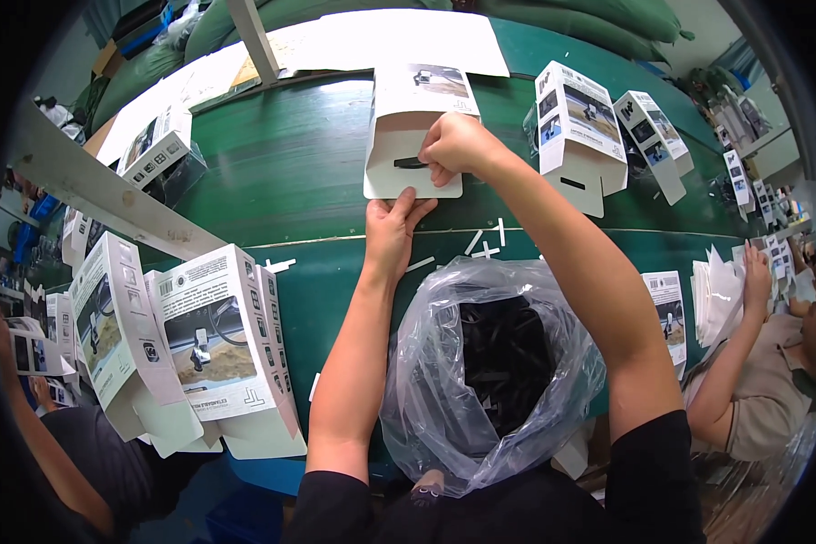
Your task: Packaging small electronic components into individual cardboard boxes on a factory assembly line.
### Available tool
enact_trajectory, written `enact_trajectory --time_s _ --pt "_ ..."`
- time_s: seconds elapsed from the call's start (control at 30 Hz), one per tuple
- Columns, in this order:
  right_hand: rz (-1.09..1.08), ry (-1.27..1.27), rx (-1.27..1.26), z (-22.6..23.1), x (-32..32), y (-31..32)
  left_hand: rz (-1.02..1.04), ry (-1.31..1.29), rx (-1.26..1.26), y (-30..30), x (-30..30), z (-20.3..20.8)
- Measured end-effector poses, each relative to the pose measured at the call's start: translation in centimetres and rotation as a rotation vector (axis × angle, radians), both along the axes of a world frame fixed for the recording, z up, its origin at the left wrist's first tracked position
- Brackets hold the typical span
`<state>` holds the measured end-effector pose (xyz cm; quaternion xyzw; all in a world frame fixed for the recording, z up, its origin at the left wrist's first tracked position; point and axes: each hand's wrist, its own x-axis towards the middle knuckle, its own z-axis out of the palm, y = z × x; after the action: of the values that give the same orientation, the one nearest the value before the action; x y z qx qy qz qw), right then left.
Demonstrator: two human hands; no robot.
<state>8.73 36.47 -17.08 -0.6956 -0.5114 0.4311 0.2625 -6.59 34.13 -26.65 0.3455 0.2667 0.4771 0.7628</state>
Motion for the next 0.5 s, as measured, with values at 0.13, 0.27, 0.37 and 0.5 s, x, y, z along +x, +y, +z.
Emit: enact_trajectory --time_s 0.13,0.27,0.37,0.5 --pt "0.015 -0.11 0.025 -0.7 -0.2 0.5 -0.01 -0.002 -0.002 -0.1 0.0 0.1" --pt "0.014 -0.205 0.047 -1.7 -0.7 0.7 -0.022 -0.003 -0.006 0.0 -0.1 -0.2" --pt "0.016 -0.207 0.021 -2.2 -0.9 0.1 -0.045 -0.001 -0.019 0.2 0.1 -0.6" --pt "0.122 -0.533 0.387 -0.3 -0.5 -2.1 -0.091 0.012 -0.03 0.0 0.5 -0.2"
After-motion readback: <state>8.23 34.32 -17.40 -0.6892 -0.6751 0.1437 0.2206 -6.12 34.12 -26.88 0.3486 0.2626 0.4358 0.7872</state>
